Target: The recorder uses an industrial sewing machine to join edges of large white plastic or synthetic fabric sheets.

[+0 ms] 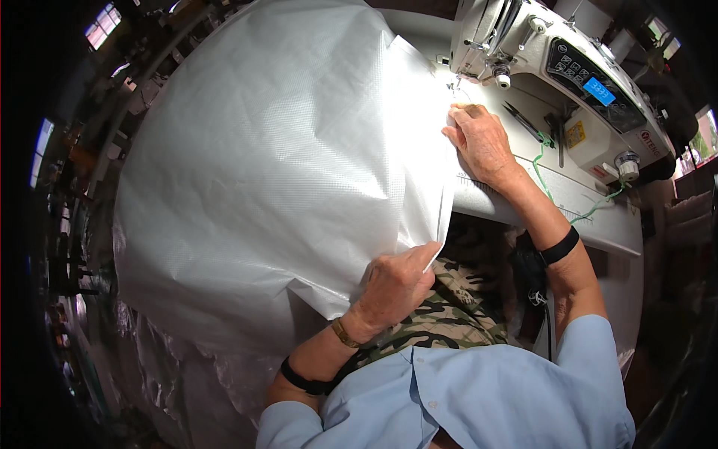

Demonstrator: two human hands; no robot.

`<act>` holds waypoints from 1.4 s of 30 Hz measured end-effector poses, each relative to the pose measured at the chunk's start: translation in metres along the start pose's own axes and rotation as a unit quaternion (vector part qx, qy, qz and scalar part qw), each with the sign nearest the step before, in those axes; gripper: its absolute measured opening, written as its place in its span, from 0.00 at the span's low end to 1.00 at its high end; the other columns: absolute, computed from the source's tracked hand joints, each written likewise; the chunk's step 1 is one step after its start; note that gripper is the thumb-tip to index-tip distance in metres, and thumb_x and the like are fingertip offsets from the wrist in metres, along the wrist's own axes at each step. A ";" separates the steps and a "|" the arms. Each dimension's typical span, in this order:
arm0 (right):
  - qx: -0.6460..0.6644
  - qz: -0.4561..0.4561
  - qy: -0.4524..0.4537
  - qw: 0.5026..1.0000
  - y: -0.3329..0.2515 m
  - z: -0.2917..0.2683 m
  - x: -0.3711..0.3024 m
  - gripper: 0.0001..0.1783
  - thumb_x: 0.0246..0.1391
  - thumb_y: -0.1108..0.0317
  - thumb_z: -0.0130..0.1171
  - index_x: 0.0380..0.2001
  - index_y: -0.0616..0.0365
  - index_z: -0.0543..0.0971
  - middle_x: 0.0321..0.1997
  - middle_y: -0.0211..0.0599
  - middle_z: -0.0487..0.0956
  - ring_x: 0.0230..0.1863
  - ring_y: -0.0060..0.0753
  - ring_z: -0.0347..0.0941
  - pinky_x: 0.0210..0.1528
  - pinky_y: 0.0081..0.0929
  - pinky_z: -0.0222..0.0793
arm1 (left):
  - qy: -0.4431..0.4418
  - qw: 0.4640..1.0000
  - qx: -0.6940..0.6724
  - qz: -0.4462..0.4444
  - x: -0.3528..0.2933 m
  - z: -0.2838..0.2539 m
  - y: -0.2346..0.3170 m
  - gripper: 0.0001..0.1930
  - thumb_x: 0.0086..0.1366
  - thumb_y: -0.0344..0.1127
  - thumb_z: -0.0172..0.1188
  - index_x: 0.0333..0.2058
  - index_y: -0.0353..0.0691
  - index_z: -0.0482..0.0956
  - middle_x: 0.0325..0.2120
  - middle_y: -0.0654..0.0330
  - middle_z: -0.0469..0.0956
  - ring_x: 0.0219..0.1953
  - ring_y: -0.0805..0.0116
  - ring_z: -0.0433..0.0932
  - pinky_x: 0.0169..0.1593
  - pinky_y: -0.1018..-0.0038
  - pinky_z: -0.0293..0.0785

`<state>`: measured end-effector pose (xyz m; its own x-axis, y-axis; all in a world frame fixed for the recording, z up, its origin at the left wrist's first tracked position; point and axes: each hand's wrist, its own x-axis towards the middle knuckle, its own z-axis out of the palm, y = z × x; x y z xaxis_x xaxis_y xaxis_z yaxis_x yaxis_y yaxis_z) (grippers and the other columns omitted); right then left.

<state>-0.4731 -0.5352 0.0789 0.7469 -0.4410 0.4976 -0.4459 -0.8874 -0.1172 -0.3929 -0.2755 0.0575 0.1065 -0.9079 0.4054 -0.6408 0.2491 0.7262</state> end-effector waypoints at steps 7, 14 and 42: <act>-0.071 0.021 -0.017 0.997 -0.001 0.002 -0.001 0.17 0.61 0.57 0.56 0.39 0.59 0.82 0.49 0.43 0.79 0.53 0.41 0.72 0.51 0.40 0.65 | 0.011 0.998 0.069 0.000 0.008 0.004 0.008 0.15 0.58 0.25 0.60 0.45 0.30 0.77 0.32 0.47 0.81 0.29 0.52 0.81 0.32 0.64 0.76; -0.016 0.069 -0.001 0.997 0.007 -0.004 -0.003 0.16 0.59 0.56 0.57 0.37 0.58 0.83 0.41 0.40 0.77 0.49 0.41 0.70 0.51 0.41 0.64 | 0.024 0.977 0.212 -0.012 0.027 0.015 0.010 0.16 0.57 0.25 0.60 0.46 0.33 0.75 0.27 0.52 0.78 0.28 0.52 0.79 0.29 0.63 0.73; 0.115 0.074 0.043 0.990 0.023 0.008 -0.001 0.09 0.54 0.69 0.55 0.30 0.57 0.84 0.40 0.43 0.77 0.48 0.44 0.69 0.53 0.40 0.62 | 0.013 0.937 0.348 0.019 0.188 0.029 -0.045 0.03 0.57 0.25 0.56 0.26 0.33 0.77 0.21 0.45 0.79 0.26 0.47 0.81 0.33 0.57 0.76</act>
<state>-0.4801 -0.5562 0.0687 0.6320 -0.5642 0.5313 -0.4163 -0.8254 -0.3812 -0.3663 -0.4675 0.0855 0.0859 -0.8917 0.4444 -0.9844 -0.0071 0.1760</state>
